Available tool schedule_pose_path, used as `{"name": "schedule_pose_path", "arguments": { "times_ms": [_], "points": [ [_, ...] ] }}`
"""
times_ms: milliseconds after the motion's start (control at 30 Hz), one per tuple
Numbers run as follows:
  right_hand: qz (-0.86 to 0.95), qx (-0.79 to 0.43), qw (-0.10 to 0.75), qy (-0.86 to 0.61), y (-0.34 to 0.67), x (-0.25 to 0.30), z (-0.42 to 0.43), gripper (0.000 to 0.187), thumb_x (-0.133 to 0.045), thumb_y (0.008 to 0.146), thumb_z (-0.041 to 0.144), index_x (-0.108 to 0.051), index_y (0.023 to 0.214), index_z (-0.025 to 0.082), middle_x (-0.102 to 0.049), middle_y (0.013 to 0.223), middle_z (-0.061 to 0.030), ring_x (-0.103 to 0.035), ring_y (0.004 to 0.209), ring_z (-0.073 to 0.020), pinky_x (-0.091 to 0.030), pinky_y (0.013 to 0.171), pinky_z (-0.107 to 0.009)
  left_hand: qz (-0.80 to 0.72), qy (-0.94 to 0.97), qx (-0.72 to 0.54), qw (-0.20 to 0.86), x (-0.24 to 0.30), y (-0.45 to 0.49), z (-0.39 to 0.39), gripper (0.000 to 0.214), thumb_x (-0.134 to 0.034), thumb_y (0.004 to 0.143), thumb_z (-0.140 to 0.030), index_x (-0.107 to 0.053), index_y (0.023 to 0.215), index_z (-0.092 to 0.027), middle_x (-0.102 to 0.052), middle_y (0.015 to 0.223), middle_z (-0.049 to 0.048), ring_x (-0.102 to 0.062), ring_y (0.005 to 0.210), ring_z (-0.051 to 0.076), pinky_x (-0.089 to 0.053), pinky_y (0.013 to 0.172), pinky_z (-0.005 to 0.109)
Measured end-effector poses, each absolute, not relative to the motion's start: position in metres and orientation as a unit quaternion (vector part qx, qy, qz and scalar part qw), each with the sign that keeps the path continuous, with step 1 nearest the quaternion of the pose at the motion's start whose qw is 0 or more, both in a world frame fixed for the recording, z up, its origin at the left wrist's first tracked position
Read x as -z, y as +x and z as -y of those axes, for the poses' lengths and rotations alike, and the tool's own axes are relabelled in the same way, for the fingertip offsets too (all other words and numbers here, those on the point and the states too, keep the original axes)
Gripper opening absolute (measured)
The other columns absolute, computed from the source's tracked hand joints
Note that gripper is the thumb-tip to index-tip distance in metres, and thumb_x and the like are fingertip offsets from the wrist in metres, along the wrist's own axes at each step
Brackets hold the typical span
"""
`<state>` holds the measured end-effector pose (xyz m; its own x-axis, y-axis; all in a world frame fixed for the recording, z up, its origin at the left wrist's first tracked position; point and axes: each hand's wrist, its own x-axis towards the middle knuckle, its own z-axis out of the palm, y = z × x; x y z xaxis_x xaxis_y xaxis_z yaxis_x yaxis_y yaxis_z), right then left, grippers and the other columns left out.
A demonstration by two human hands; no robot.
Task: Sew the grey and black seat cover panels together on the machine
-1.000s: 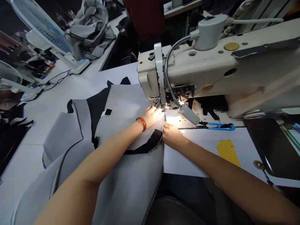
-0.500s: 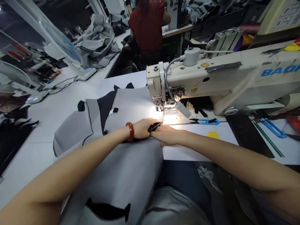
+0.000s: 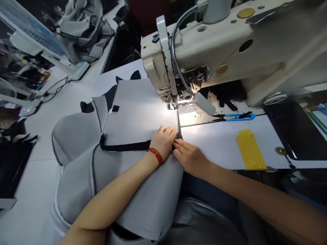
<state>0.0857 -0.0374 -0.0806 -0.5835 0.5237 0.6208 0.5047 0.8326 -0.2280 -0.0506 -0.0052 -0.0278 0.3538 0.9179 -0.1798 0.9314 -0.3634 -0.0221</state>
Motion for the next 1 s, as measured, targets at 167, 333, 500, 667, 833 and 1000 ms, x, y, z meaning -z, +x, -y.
{"name": "schedule_pose_path", "arguments": {
  "times_ms": [167,333,500,667,833,1000],
  "points": [
    [0.889,0.073,0.330,-0.309,0.074,0.082,0.034,0.030,-0.037,0.082,0.003,-0.065,0.094,0.002,-0.068,0.098,-0.0182,-0.063,0.096,-0.0254,-0.051,0.089,-0.037,-0.508,0.854,0.036,0.109,0.029,-0.052,-0.006,0.032,-0.036,0.085,-0.006,-0.062,0.100,-0.017,-0.062,0.113,0.0045,-0.056,0.098,0.015,-0.042,0.088,0.030],
    [0.889,0.105,0.330,-0.301,0.072,0.082,0.031,0.029,-0.038,0.077,0.001,-0.067,0.081,0.003,-0.070,0.083,-0.0180,-0.066,0.083,-0.0256,-0.053,0.084,-0.036,-0.535,0.832,0.085,0.122,0.024,-0.043,-0.008,0.027,-0.039,0.086,-0.011,-0.063,0.094,-0.019,-0.062,0.115,0.0012,-0.055,0.084,0.015,-0.044,0.072,0.027],
    [0.893,0.112,0.315,-0.301,0.073,0.080,0.020,0.028,-0.039,0.080,0.001,-0.067,0.084,0.002,-0.069,0.087,-0.0188,-0.065,0.087,-0.0257,-0.053,0.083,-0.036,-0.556,0.816,0.110,0.116,0.015,-0.039,-0.019,0.024,-0.044,0.086,-0.015,-0.065,0.096,-0.021,-0.065,0.101,0.0019,-0.052,0.083,0.017,-0.039,0.059,0.025],
    [0.904,0.116,0.292,-0.289,0.073,0.079,0.003,0.027,-0.038,0.082,0.000,-0.065,0.087,0.001,-0.068,0.085,-0.0195,-0.064,0.086,-0.0248,-0.052,0.081,-0.036,-0.541,0.817,0.171,0.099,0.008,-0.036,-0.033,0.026,-0.042,0.086,-0.012,-0.063,0.099,-0.017,-0.062,0.104,0.0046,-0.051,0.094,0.021,-0.043,0.068,0.028],
    [0.914,0.095,0.253,-0.302,0.070,0.081,-0.014,0.029,-0.036,0.082,0.002,-0.065,0.083,0.004,-0.068,0.083,-0.0173,-0.063,0.081,-0.0248,-0.052,0.079,-0.037,-0.546,0.813,0.188,0.081,0.006,-0.033,-0.045,0.024,-0.042,0.086,-0.012,-0.062,0.097,-0.016,-0.057,0.112,0.0061,-0.049,0.100,0.023,-0.044,0.078,0.030],
    [0.919,0.084,0.224,-0.313,0.066,0.085,-0.029,0.030,-0.036,0.082,0.004,-0.066,0.087,0.002,-0.068,0.085,-0.0188,-0.064,0.084,-0.0260,-0.052,0.083,-0.037,-0.578,0.794,0.178,0.060,0.008,-0.032,-0.057,0.024,-0.043,0.088,-0.017,-0.064,0.099,-0.018,-0.056,0.111,0.0084,-0.049,0.102,0.024,-0.045,0.078,0.031]
  ]
}}
